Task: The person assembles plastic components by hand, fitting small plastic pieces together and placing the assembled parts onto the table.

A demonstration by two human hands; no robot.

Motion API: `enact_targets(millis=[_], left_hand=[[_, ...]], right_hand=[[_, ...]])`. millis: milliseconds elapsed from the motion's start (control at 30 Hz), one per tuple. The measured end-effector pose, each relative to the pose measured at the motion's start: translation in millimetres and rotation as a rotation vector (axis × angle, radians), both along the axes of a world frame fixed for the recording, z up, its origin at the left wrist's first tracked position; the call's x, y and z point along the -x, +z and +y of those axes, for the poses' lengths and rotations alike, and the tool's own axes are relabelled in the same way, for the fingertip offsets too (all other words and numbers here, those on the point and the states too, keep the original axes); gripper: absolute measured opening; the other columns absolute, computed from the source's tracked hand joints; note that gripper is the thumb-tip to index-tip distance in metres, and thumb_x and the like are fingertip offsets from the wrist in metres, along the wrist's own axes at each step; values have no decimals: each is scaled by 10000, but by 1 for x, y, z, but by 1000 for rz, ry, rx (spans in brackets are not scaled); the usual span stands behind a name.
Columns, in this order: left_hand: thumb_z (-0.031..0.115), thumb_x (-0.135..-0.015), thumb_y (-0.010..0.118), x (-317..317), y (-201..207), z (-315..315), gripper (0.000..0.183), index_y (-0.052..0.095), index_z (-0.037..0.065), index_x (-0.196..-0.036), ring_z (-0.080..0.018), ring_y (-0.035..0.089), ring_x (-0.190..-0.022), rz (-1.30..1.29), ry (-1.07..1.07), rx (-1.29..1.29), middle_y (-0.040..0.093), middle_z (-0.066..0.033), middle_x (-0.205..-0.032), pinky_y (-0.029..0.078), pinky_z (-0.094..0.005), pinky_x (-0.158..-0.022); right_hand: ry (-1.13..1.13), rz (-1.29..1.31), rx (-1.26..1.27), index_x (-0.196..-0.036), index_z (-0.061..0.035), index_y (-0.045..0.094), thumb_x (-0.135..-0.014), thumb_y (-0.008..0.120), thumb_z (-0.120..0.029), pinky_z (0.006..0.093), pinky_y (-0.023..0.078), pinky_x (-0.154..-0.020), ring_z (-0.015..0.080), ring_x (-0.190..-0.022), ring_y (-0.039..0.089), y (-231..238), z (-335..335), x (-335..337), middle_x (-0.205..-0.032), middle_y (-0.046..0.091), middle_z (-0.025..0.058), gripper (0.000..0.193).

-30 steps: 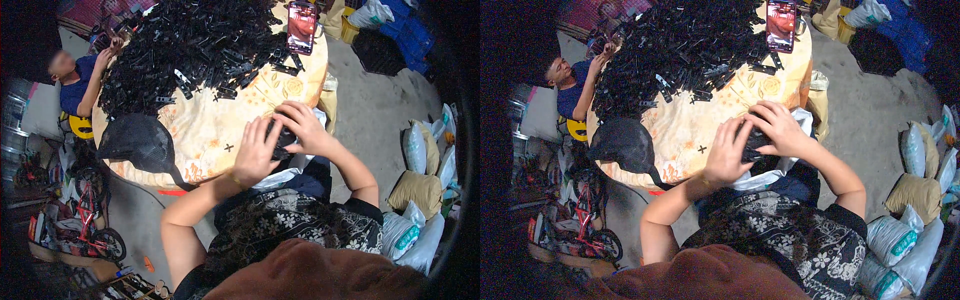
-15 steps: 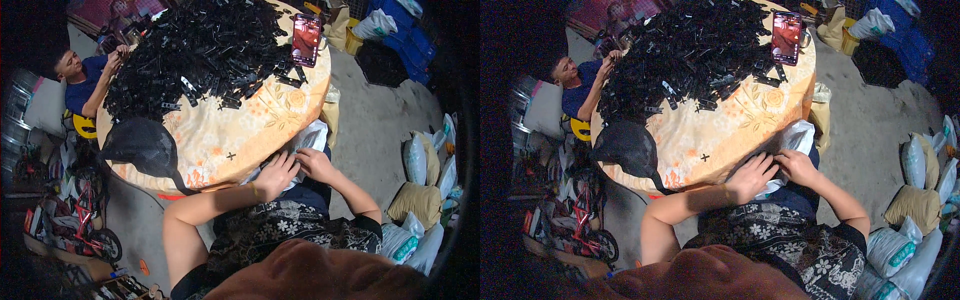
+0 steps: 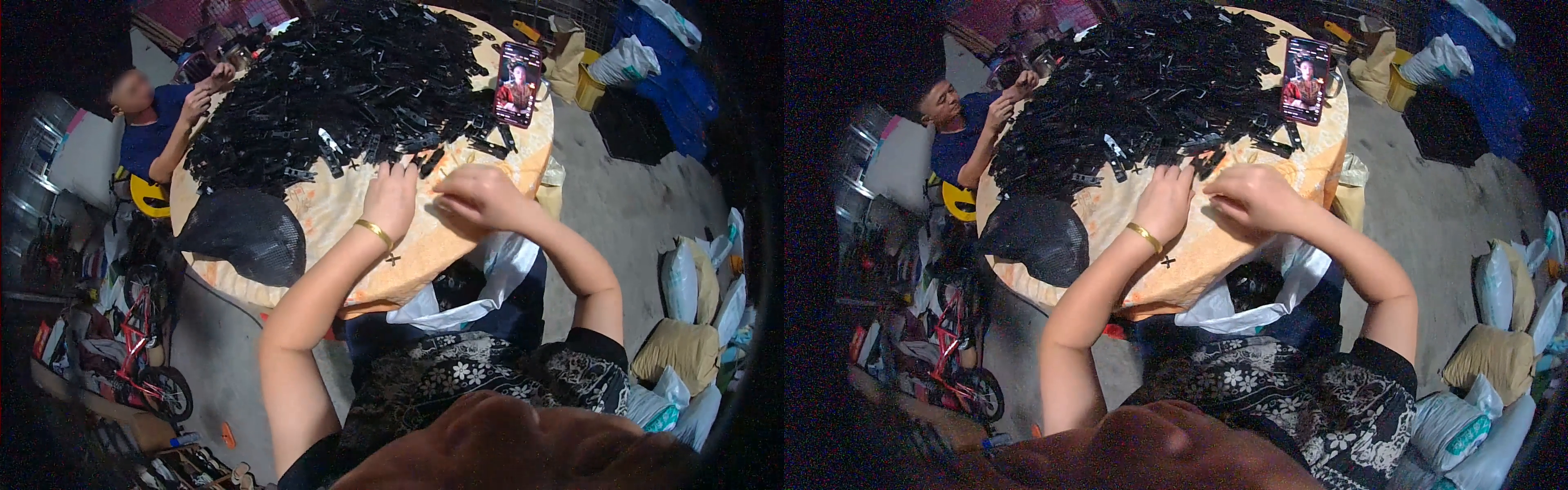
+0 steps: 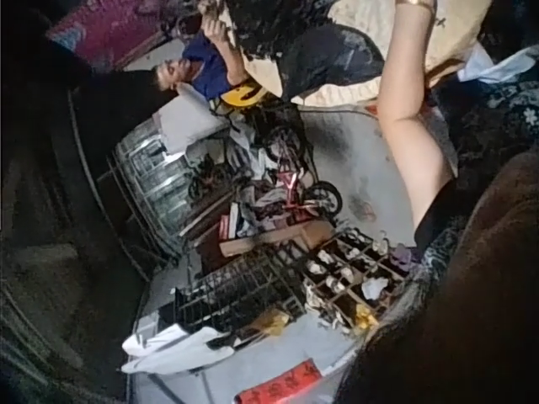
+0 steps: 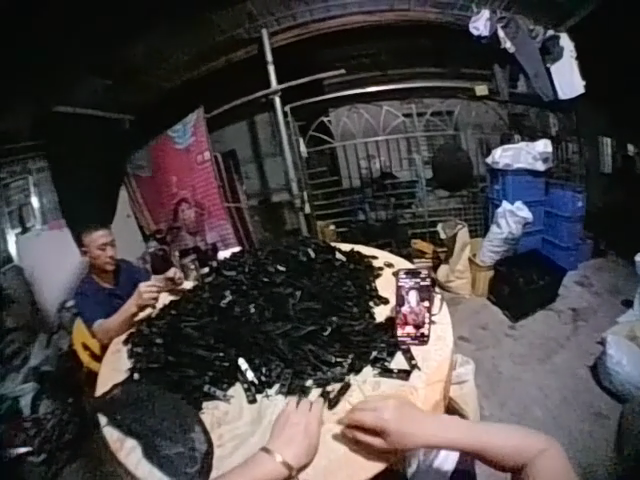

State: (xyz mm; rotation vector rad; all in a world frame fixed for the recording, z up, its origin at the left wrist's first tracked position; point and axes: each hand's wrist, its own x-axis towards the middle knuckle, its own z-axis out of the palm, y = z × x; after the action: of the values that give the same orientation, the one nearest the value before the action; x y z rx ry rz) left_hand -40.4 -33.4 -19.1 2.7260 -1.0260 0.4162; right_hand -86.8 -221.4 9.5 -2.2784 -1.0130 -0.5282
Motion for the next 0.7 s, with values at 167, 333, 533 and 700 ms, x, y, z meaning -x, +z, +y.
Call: enact_targets(millis=[167,333,533,700], left_hand=[[82,-743,446,4,1,11,128,550,63,-816,-259,502,-835,-249,71,-21,551,-92,-786,350,-484,-821],[86,-725,471,4,2,12,84,551,78,-750,-242,496,-814,-229,120,23,548,-79,-764,368,-413,-764],[61,-701,489,21,8,3,122,518,49,-819,-239,477,-791,-102,37,76,517,-119,-826,397,-354,-678],[-6,-679,525,16,8,10,269,511,-2,-948,-306,481,-826,-50,-42,381,490,-150,-893,427,-374,-722]], right_hand=[[-27,-98,34,-842,-24,607,-695,612,-87,347,470,-682,277,-805,571,2,31,-48,-874,591,112,160],[-173,-188,-62,-840,-43,625,-680,563,-68,367,470,-711,280,-814,568,12,46,-120,-850,606,114,174],[-541,-53,114,-938,-62,629,-706,571,-148,388,461,-780,305,-859,578,29,62,-245,-926,610,145,255],[-565,205,222,-968,-68,622,-726,617,-219,375,444,-818,296,-939,561,24,76,-319,-991,602,139,286]])
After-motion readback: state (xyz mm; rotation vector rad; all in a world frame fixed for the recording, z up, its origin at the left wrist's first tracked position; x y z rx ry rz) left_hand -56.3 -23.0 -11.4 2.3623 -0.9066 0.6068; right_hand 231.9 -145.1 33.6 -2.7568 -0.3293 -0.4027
